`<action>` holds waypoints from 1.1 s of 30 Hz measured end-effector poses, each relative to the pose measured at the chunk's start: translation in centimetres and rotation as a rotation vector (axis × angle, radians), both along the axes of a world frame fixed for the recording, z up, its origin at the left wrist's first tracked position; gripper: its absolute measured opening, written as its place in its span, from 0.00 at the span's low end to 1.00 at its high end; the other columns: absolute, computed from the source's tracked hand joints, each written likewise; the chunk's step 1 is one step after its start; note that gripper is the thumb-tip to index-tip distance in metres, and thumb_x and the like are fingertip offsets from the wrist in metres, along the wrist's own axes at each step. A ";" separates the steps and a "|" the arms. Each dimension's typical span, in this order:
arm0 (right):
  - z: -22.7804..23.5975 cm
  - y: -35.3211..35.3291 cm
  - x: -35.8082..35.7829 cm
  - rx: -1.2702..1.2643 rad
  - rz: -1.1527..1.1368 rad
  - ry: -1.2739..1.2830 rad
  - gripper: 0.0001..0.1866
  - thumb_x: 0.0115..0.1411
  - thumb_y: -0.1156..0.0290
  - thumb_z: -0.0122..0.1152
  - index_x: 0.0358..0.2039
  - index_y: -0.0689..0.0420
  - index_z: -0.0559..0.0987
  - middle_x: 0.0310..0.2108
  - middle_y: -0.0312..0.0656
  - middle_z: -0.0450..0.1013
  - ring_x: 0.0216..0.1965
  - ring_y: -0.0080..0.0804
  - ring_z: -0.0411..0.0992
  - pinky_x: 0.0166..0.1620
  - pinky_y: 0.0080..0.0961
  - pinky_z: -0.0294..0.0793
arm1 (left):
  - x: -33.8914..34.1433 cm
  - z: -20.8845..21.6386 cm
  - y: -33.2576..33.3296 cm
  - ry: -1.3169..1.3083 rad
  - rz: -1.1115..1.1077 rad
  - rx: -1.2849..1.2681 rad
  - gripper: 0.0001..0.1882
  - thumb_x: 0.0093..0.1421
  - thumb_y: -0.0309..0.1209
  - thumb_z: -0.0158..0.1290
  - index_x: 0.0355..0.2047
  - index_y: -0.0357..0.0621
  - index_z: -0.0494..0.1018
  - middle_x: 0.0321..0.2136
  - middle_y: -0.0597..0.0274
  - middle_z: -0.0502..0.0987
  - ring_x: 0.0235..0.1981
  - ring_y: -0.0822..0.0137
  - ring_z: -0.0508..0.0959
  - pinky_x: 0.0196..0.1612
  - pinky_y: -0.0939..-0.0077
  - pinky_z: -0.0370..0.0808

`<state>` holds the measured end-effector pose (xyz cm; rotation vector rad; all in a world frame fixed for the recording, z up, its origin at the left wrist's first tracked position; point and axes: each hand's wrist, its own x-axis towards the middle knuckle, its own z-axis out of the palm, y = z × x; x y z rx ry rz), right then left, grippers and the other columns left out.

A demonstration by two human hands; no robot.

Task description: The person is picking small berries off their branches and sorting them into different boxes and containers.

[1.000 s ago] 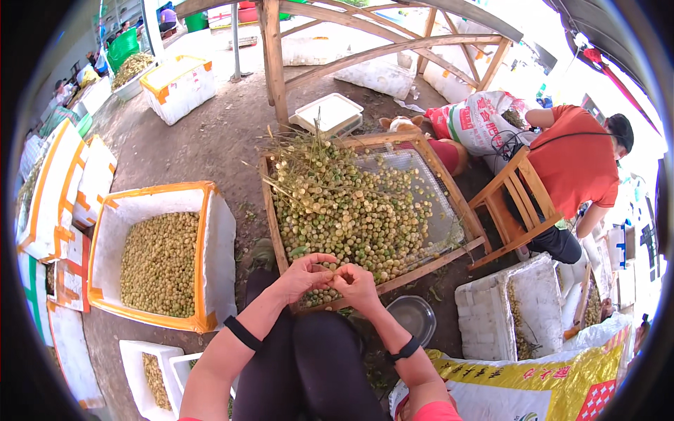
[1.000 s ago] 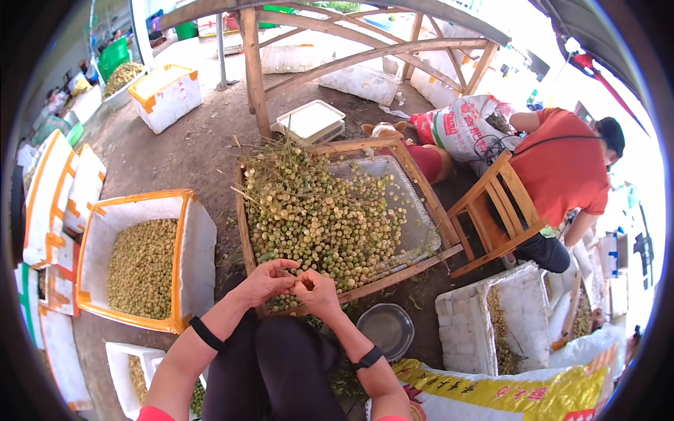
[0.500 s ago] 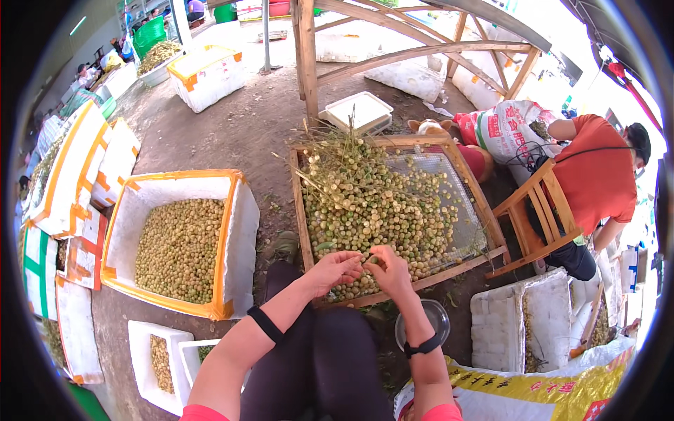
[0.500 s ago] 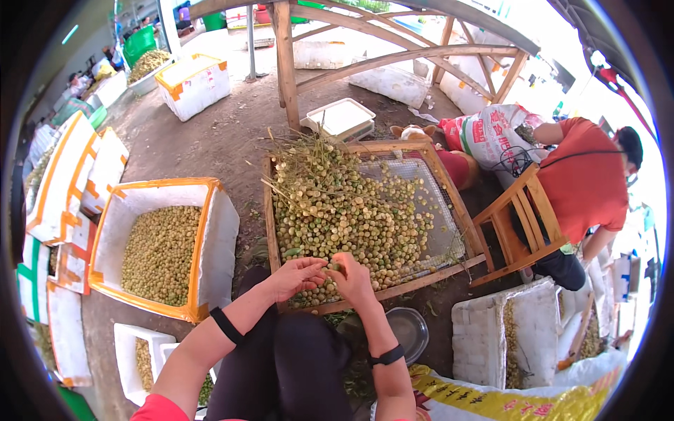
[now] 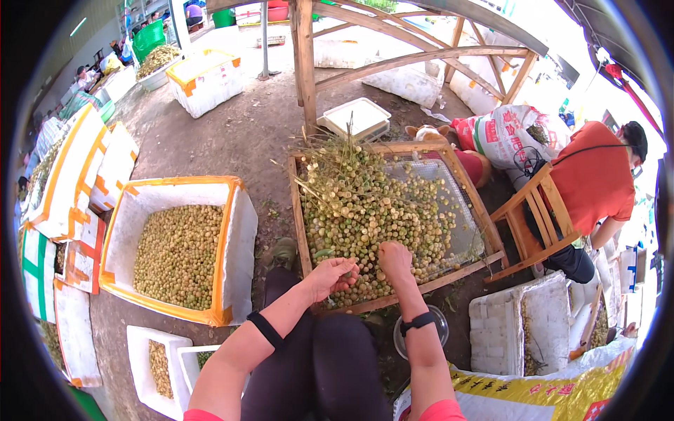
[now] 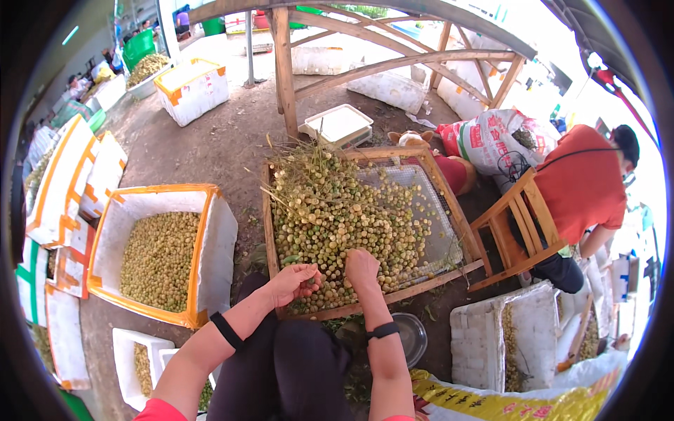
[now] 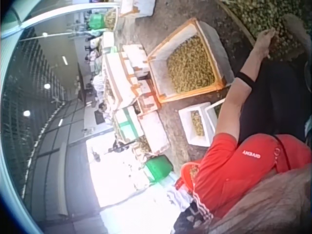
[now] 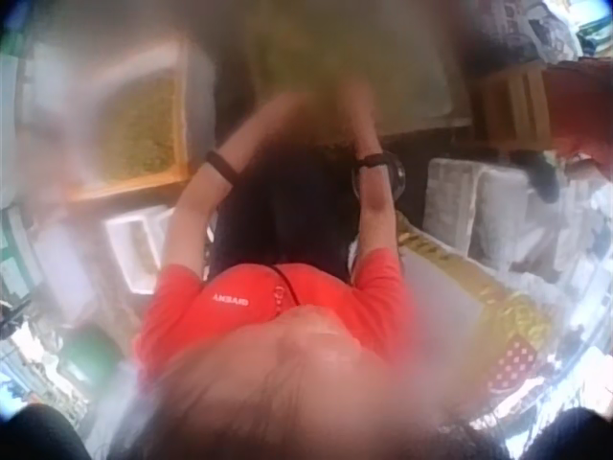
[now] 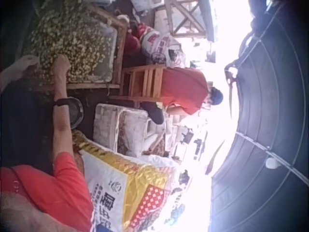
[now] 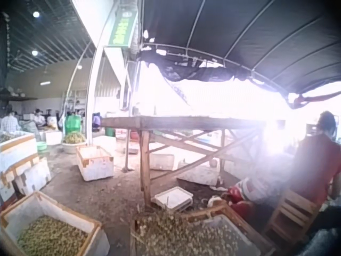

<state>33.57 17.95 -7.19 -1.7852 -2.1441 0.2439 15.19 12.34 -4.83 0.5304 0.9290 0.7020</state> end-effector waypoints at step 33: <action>-2.1 1.6 2.9 0.011 -0.052 0.128 0.06 0.44 0.78 0.52 0.26 0.59 0.71 0.29 0.46 0.66 0.35 0.43 0.65 0.37 0.35 0.66 | -0.5 -0.3 -0.2 -0.119 0.116 0.030 0.06 0.56 0.29 0.46 0.34 0.43 0.66 0.29 0.63 0.71 0.29 0.73 0.73 0.28 0.85 0.73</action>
